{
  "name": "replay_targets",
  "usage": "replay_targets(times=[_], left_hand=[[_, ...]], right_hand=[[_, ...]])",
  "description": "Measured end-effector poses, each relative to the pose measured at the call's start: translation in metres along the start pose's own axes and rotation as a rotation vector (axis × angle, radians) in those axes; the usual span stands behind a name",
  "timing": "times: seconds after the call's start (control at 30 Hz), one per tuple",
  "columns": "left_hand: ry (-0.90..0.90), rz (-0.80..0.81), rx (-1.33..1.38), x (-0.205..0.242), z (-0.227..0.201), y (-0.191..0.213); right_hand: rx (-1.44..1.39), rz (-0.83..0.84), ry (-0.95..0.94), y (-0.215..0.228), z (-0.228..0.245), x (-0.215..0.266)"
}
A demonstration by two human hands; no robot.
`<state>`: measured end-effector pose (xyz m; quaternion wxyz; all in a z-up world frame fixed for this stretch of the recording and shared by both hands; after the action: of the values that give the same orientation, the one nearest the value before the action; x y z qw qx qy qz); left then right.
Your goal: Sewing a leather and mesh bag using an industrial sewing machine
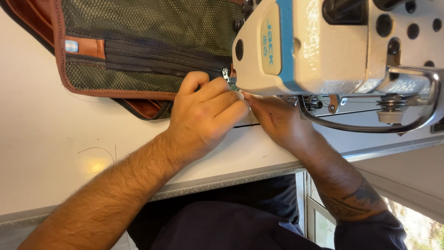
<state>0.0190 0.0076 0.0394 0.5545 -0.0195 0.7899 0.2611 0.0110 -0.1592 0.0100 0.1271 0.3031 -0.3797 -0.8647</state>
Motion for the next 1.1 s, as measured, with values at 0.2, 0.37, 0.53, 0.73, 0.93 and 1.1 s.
replay_targets(times=[0.2, 0.37, 0.53, 0.73, 0.93, 1.1], left_hand=[[-0.033, -0.005, 0.048, 0.001, 0.0, -0.001], [0.06, 0.013, -0.029, 0.002, 0.001, -0.009], [0.131, 0.037, -0.098, 0.006, 0.004, -0.012], [0.195, 0.049, -0.131, 0.007, 0.003, -0.013], [0.253, 0.092, -0.119, 0.01, 0.004, -0.023], [0.337, 0.096, -0.084, 0.014, 0.007, -0.031]], right_hand=[[0.58, -0.073, 0.208, 0.002, -0.008, 0.013], [1.2, -0.16, 0.162, -0.025, -0.002, 0.0], [0.695, -0.215, 0.119, -0.01, -0.01, 0.018], [0.699, -0.314, 0.153, 0.002, 0.016, 0.017], [0.161, -0.314, -0.031, 0.009, 0.017, 0.02], [0.092, -0.192, -0.062, 0.005, 0.007, 0.026]])
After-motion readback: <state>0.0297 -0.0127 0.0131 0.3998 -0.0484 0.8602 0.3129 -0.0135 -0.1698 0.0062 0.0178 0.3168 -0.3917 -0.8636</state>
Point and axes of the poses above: each hand's wrist, its own x-axis away from the middle knuckle, its own y-axis out of the back of the hand, z = x × y, the point moved 5 cm from there along -x, towards the middle knuckle, and after that the axes turned 9 degrees about -z, right-handed, at the moved point
